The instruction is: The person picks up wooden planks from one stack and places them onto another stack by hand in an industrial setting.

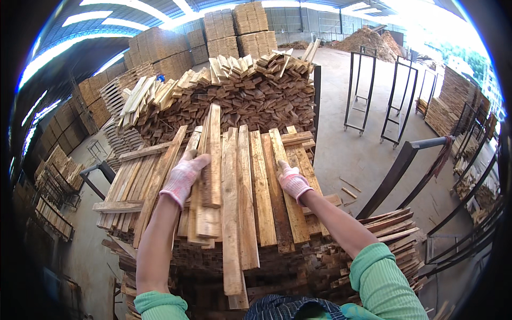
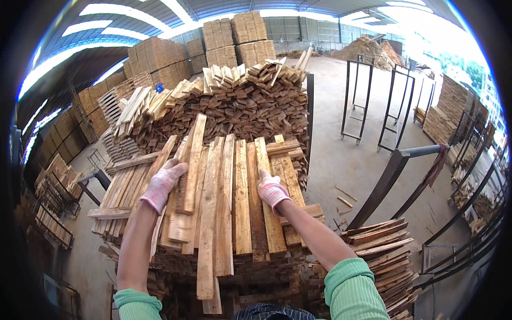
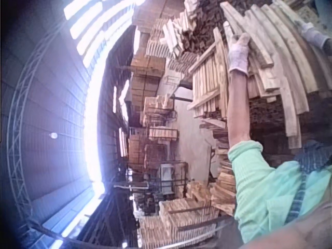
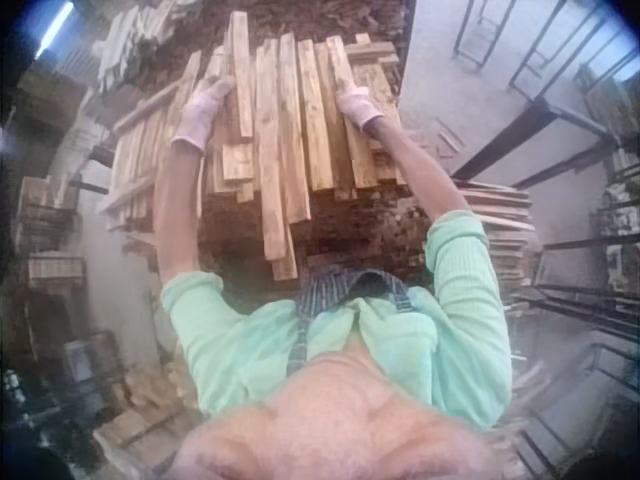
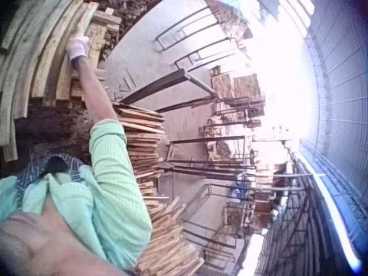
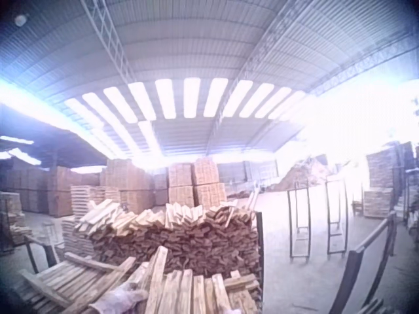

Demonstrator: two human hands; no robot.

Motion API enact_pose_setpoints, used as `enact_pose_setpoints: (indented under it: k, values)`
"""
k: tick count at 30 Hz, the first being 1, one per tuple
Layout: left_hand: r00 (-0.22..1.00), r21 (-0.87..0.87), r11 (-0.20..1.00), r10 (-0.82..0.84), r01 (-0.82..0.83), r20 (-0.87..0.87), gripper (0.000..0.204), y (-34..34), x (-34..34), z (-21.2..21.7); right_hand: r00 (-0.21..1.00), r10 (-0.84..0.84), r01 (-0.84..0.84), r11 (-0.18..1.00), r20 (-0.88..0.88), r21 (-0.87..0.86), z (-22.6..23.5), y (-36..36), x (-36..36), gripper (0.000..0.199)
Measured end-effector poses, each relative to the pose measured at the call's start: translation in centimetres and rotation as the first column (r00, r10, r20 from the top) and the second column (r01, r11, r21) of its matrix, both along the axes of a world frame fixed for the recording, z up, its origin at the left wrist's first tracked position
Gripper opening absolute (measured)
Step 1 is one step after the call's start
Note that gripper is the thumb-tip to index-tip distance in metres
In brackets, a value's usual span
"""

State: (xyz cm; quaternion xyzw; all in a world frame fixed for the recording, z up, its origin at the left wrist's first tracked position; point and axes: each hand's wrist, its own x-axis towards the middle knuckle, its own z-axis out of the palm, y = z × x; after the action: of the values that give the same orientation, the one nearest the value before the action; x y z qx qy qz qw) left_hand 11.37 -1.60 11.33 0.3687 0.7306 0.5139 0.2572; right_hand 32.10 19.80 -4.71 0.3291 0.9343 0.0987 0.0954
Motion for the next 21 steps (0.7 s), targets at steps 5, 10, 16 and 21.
enact_pose_setpoints:
  k: [5,10,16,21]
  values:
    - [0.988,0.096,0.991,-0.077,0.090,-0.135,0.089,5.4,5.0,-1.1,0.989,0.132,-0.136,0.990,-0.065,-0.045,-0.9,0.4,-0.7,0.050]
    - [0.989,0.240,0.961,-0.146,0.141,0.005,0.086,9.3,11.2,-3.5,0.460,-0.498,-0.225,0.735,-0.735,-0.639,6.7,-0.1,4.1,0.064]
    - [0.918,0.262,0.914,-0.358,0.309,0.169,0.089,13.3,18.8,-4.8,0.320,-0.593,-0.196,0.722,-0.739,-0.664,11.3,3.0,7.2,0.087]
    - [0.789,-0.092,0.858,-0.503,0.506,-0.354,0.076,14.6,15.8,-6.0,0.517,-0.493,-0.056,0.796,-0.700,-0.603,10.5,5.2,7.1,0.083]
